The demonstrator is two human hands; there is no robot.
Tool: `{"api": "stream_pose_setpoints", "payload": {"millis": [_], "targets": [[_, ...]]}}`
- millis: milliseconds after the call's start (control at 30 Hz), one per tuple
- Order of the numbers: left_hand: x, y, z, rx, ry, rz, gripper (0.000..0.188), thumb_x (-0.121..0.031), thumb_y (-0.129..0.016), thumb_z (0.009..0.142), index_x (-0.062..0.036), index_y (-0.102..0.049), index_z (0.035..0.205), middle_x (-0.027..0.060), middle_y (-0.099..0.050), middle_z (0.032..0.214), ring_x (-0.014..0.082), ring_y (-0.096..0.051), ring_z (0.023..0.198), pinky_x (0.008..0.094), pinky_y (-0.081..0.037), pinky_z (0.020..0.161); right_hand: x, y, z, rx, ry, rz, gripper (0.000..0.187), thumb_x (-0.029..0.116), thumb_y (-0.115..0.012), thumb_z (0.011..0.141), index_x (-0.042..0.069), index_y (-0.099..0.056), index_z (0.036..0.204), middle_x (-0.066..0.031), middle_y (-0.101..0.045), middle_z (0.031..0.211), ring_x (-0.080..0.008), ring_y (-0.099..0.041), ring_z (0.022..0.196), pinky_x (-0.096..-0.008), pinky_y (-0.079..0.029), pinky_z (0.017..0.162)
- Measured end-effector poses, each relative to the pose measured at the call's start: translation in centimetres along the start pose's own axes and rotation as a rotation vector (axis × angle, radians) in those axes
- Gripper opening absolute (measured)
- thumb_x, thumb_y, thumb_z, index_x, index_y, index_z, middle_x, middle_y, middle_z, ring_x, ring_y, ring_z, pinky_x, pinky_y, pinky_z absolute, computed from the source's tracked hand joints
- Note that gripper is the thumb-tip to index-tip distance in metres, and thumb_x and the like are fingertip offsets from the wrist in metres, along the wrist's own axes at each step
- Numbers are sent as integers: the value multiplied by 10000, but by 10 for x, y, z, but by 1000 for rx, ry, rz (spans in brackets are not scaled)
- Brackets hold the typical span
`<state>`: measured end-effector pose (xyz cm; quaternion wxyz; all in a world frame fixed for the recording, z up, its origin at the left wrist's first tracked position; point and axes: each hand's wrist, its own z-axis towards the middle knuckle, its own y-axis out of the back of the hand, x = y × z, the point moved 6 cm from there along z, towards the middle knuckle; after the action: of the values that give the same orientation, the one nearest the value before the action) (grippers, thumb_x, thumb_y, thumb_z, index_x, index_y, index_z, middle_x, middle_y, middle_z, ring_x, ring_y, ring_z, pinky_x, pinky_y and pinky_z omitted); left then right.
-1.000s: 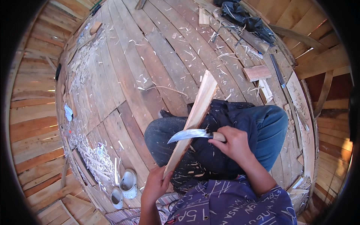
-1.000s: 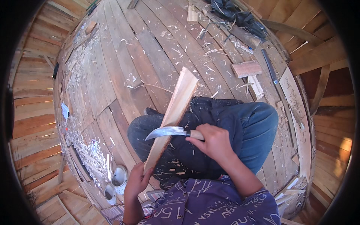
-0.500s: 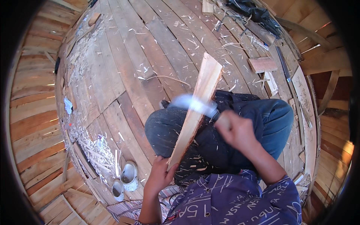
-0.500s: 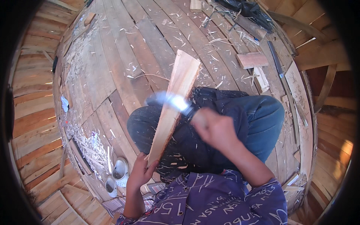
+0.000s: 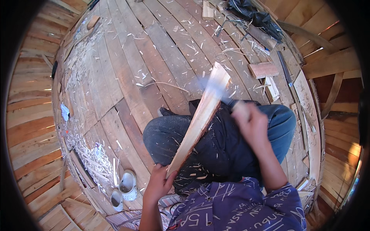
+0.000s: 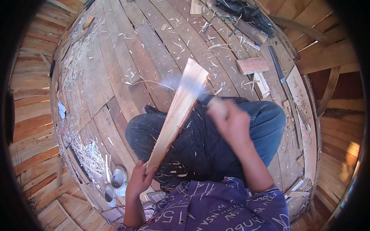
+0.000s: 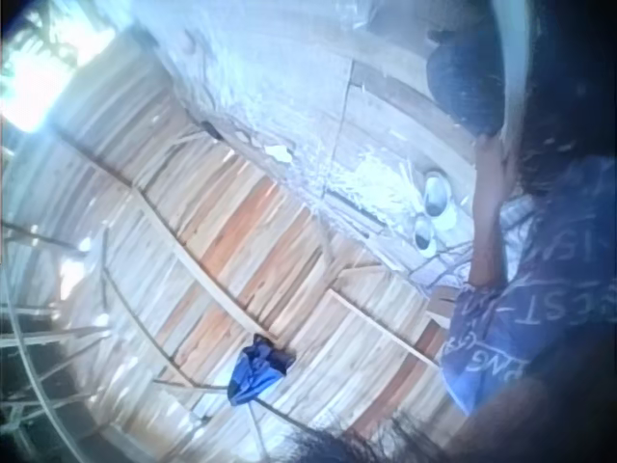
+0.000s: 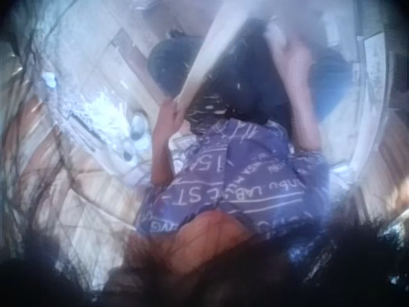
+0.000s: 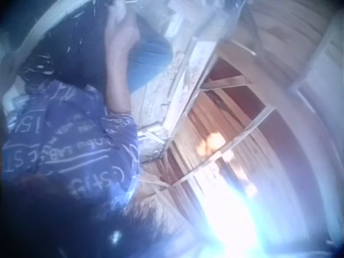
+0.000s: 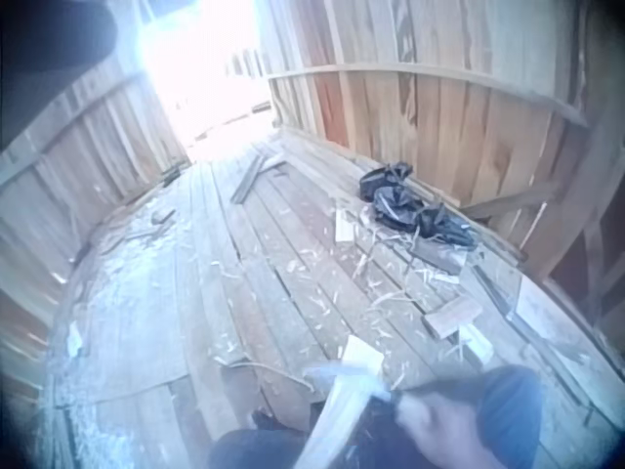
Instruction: The person carves and shapes a piece of wood using a small knife while sitting on a wooden floor.
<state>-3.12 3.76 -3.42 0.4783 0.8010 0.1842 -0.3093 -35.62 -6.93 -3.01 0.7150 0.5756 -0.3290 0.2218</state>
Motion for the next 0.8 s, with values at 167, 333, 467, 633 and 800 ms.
{"api": "stream_pose_setpoints", "payload": {"millis": [167, 333, 467, 633, 800], "targets": [[5, -2, 2, 39, 67, -41, 263, -183, -633, 915, 21, -644, 1081, 190, -532, 832, 305, -566, 734, 347, -529, 544, 17, -8, -22, 190, 296, -37, 354, 319, -760, 801, 42, -633, 981, -179, -650, 722, -371, -652, 641, -412, -514, 558], [3, 3, -1, 23, 142, -103, 238, -193, -639, 904, -5, -667, 1047, 204, -553, 792, 342, -543, 733, 401, -478, 596, -20, 1, 3, -48, -57, -120, 372, 371, -767, 786, 58, -635, 938, -142, -623, 668, -339, -645, 609, -421, -507, 562], [-7, 2, 10, 15, 57, -19, 234, -187, -635, 906, 9, -661, 1031, 190, -553, 763, 329, -546, 746, 404, -476, 627, 7, -9, -36, 187, 311, -96, 392, 389, -774, 774, 58, -638, 935, -130, -626, 671, -328, -647, 606, -417, -505, 559], [9, -4, -1, -21, 65, -62, 232, -185, -638, 899, -1, -666, 1037, 200, -554, 769, 338, -535, 745, 411, -443, 642, -20, 7, 2, 45, 21, -271, 380, 404, -722, 815, 46, -592, 804, -161, -619, 705, -341, -629, 612, -436, -488, 543], [5, -5, 2, 35, 157, -140, 212, -191, -639, 893, -11, -676, 1000, 213, -553, 781, 362, -517, 734, 427, -418, 643, 20, 7, -27, 249, 501, -216, 350, 393, -736, 791, 72, -599, 812, -90, -597, 697, -294, -604, 601, -400, -481, 568]]}}
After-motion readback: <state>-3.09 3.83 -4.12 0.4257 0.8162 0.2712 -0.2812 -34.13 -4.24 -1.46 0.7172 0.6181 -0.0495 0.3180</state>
